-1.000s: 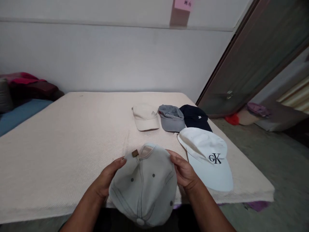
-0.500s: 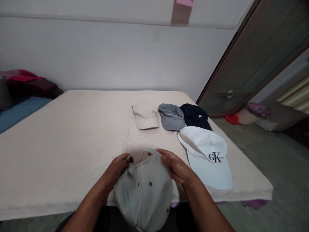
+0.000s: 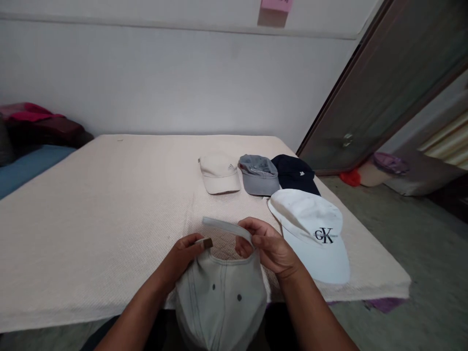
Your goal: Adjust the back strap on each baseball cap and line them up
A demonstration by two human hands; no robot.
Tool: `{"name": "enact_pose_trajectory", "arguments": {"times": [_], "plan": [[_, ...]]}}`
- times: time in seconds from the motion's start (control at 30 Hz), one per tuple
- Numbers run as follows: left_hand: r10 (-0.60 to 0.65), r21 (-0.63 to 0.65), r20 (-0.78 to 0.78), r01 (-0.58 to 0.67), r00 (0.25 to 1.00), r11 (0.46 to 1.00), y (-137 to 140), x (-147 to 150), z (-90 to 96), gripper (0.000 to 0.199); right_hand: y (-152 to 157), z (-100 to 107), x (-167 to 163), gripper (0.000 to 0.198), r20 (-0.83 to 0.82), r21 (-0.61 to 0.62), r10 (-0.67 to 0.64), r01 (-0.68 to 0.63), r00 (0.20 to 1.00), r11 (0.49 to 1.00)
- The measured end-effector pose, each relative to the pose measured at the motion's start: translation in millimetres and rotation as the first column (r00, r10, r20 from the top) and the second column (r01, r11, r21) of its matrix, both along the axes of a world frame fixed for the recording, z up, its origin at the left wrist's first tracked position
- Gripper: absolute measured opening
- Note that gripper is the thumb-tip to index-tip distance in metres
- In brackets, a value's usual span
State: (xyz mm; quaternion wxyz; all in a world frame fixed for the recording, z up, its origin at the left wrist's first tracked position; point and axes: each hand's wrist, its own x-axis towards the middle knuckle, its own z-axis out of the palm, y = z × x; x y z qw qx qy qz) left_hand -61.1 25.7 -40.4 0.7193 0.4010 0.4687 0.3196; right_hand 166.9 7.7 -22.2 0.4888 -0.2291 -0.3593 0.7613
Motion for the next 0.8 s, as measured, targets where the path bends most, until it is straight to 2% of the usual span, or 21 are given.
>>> {"name": "enact_pose_trajectory", "arguments": {"times": [0.23,0.37,0.53,0.67,0.8], "plan": [[0.034,-0.046,0.146,-0.028,0.989,0.999,-4,-2,4.4,0.012,4,5,9,0.042,-0.050,-0.041,-0.144,0.142,0.988,0.989],[0.026,-0.120,0.210,-0.001,0.977,0.993,-7,0,4.7,0.011,5,-1,4,0.032,0.123,-0.093,-0.048,0.060,0.991,0.994],[0.067,-0.129,0.284,-0.031,0.956,0.991,-11,4,-1.6,0.011,5,-15,-14,0.025,0.385,-0.082,0.147,-0.125,0.911,0.989],[0.072,-0.105,0.286,-0.044,0.955,0.993,-10,5,-2.3,0.012,7,-18,-21,0.015,0.479,-0.031,0.122,-0.123,0.869,0.992],[0.049,-0.106,0.246,-0.024,0.968,0.994,-11,7,3.9,0.013,9,-13,-23,0.007,0.487,0.038,0.056,-0.085,0.872,0.996]]}}
